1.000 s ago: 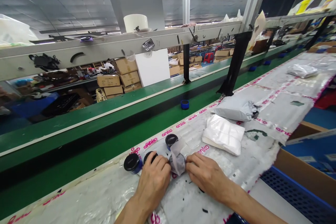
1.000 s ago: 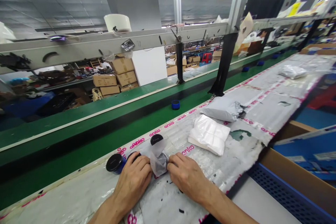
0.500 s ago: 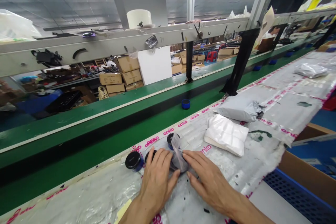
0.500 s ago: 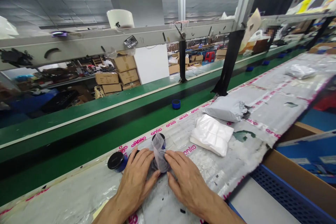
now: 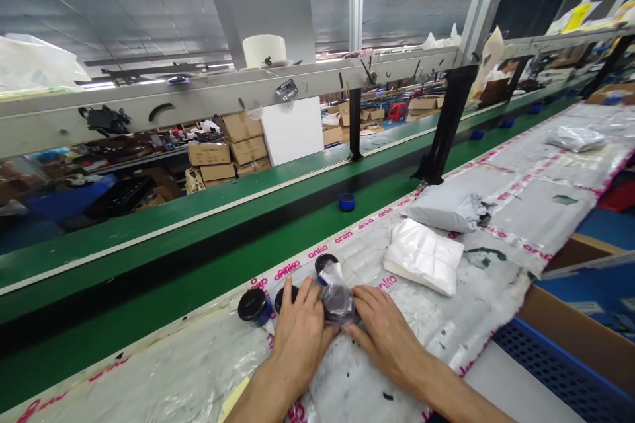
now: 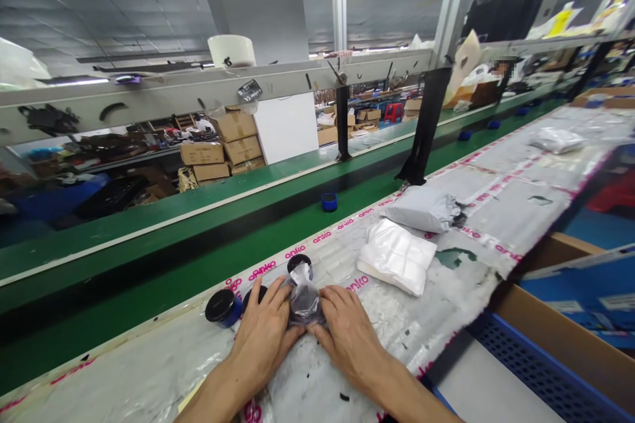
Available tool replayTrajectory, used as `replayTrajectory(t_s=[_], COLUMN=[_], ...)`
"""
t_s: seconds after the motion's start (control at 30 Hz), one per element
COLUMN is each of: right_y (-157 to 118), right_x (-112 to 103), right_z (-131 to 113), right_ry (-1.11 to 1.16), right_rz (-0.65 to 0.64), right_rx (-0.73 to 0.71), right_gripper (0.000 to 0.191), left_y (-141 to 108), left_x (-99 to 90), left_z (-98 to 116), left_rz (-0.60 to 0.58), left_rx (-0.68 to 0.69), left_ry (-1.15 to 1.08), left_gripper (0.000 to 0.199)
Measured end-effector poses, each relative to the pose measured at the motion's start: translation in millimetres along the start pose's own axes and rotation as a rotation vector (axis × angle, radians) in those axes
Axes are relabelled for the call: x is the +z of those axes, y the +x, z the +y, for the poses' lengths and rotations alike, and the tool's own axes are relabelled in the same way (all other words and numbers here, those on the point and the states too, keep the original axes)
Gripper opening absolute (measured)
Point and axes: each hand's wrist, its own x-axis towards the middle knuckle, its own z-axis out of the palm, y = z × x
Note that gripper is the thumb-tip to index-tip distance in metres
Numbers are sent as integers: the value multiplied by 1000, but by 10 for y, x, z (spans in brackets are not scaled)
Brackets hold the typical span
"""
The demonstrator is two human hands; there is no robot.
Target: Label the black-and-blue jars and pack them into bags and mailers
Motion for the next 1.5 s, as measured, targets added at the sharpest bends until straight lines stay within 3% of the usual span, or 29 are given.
replayTrajectory(t_s=[0.07, 0.2, 0.33, 0.43, 0.53, 0.63, 0.8, 0.97, 1.1, 1.3, 1.5], right_y=[44, 123, 189, 287, 397, 453, 467, 479, 471, 659, 1083], right_x=[-45, -149, -213, -267, -304, -305, -311, -317, -307, -609, -888], right_z=[-12, -39, -28, -9, -8, -34, -39, 81, 153, 261, 545], right_ry=[56, 46, -48, -85, -97, -82, -3, 148, 191, 54, -105], right_rz=[9, 44, 96, 123, 131, 120, 105, 54, 41, 85, 12], right_rx=[21, 78, 82, 88, 124, 138, 163, 289, 378, 357, 322], right_gripper=[15, 27, 29, 31, 36, 38, 39, 22, 17, 21, 27], left_y=[-1, 7, 18, 50, 113, 175, 262, 384, 443, 629, 1141], left_x=[-39, -78, -48, -39, -52, -61, -62, -51, -86, -337, -554], left_z=[4, 36, 58, 73, 107, 162, 213, 165, 171, 236, 249], left_rz=[34, 89, 153, 194, 235, 214, 173, 156, 123, 64, 62], left_rx=[7, 20, 12, -67, -162, -157, -150, -255, -258, -221, -238], left_ry=[-45, -120, -164, -231, -277, -255, -196, -119, -67, -78, -155], left_gripper=[26, 37, 27, 15, 18, 23, 8, 20, 26, 29, 28])
